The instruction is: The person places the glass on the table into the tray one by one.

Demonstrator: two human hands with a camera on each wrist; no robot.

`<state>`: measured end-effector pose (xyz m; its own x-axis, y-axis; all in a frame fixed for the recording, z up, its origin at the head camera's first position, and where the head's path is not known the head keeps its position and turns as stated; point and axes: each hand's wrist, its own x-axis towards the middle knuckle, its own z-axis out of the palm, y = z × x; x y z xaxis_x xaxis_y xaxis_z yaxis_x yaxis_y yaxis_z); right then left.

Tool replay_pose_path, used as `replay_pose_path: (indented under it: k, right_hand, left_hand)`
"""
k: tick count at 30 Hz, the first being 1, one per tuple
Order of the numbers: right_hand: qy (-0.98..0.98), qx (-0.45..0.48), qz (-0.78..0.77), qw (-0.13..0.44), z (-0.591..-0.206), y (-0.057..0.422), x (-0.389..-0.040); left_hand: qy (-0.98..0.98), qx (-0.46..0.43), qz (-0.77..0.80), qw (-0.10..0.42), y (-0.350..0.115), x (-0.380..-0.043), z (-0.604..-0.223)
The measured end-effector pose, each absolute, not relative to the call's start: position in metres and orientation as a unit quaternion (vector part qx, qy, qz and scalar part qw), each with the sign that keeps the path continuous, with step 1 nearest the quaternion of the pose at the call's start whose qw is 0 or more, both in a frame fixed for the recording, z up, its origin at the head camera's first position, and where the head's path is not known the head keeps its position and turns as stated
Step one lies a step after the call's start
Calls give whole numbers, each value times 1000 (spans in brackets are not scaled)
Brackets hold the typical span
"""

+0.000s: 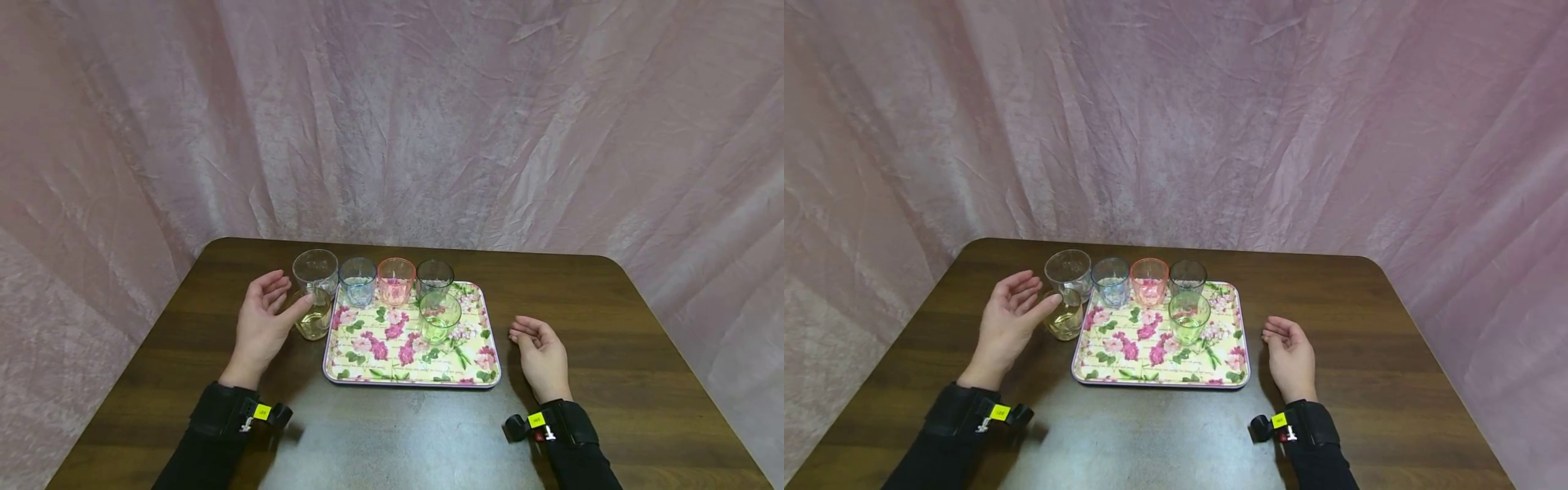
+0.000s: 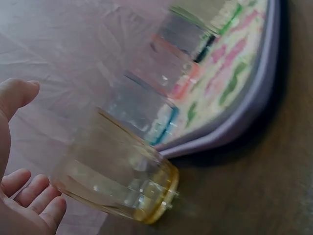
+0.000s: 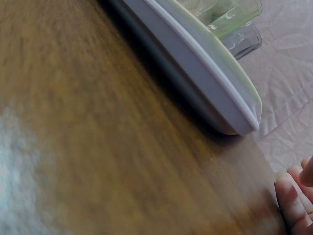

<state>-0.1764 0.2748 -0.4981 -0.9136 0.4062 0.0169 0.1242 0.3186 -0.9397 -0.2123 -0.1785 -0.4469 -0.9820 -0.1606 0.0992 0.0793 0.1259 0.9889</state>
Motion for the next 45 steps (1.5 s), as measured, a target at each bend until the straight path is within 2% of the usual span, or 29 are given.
replay_pose_path:
  k: [9,20,45]
  right_hand:
    - [-801,-165,562,123,-499,275,-175]
    - [-806,-165,557,117,-499,275,-176]
    - [-801,-154,564,128,-499,275,-177]
  left_hand:
    - [-772,32,-632,59,-176,-210,-463]
    - [-792,31,-608,45,-170,-210,-480]
    - [-809,24,-587,22,-170,-210,-491]
